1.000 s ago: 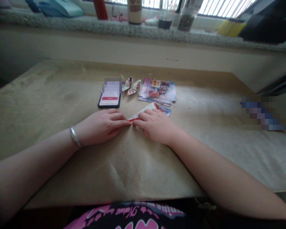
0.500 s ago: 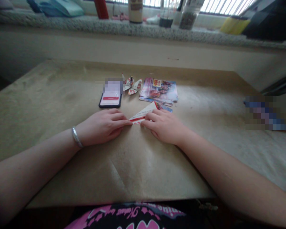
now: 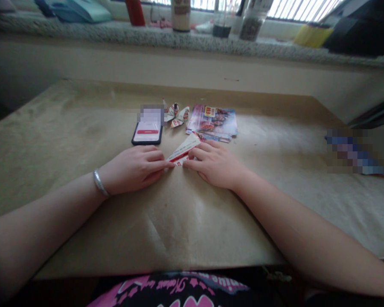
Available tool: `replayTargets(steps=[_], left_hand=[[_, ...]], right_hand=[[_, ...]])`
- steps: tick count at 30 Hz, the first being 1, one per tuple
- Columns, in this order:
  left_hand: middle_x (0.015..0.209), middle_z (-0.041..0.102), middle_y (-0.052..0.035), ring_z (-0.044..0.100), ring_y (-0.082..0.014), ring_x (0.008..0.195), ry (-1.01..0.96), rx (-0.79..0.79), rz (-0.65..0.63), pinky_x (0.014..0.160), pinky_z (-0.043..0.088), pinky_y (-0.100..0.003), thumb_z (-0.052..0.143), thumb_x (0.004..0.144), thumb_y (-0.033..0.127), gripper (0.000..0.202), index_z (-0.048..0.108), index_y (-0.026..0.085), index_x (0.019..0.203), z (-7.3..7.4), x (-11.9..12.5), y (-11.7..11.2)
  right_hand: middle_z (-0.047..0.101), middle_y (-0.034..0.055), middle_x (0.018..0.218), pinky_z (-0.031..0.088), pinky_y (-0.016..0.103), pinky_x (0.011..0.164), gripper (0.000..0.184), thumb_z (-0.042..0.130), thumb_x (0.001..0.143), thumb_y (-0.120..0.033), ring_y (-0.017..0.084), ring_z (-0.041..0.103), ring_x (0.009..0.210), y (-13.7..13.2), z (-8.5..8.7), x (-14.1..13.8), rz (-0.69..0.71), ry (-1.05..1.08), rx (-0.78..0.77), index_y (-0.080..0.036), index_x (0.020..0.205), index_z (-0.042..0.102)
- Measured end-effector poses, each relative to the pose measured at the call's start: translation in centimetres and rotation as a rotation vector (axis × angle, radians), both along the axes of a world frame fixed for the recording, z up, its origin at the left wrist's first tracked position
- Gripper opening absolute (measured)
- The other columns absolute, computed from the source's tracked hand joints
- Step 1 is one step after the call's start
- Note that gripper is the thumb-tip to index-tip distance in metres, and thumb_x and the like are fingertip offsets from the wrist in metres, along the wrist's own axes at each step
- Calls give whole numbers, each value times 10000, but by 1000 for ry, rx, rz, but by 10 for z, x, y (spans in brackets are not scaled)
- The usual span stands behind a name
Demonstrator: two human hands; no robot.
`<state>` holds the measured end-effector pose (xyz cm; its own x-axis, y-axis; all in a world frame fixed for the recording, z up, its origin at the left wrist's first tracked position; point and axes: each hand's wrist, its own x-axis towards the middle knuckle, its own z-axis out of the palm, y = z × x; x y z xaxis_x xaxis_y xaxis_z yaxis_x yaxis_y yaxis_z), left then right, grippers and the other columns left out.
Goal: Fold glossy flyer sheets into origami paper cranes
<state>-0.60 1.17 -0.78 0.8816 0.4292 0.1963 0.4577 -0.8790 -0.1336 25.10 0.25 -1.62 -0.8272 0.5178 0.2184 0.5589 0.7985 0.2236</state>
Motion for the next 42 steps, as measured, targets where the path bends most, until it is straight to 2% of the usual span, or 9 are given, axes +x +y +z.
replayTargets(steps=[15, 42], left_hand=[[929, 635, -67, 546, -165, 820, -13, -42, -3, 722, 469, -276, 467, 908, 217, 308, 654, 229, 1154, -1, -3, 0], [967, 635, -61, 548, -181, 842, 15, -51, 4, 742, 473, -300, 455, 915, 215, 325, 640, 240, 1181, -1, -3, 2]], right_hand=[[654, 69, 1090, 361, 360, 856, 315, 487, 893, -180, 219, 517, 986, 1, -1, 12, -12, 35, -80, -252, 1163, 634], [652, 57, 1151, 369, 364, 865, 299, 454, 898, -163, 221, 534, 1000, -1, -2, 31, -65, 2, -31, -249, 1114, 642]])
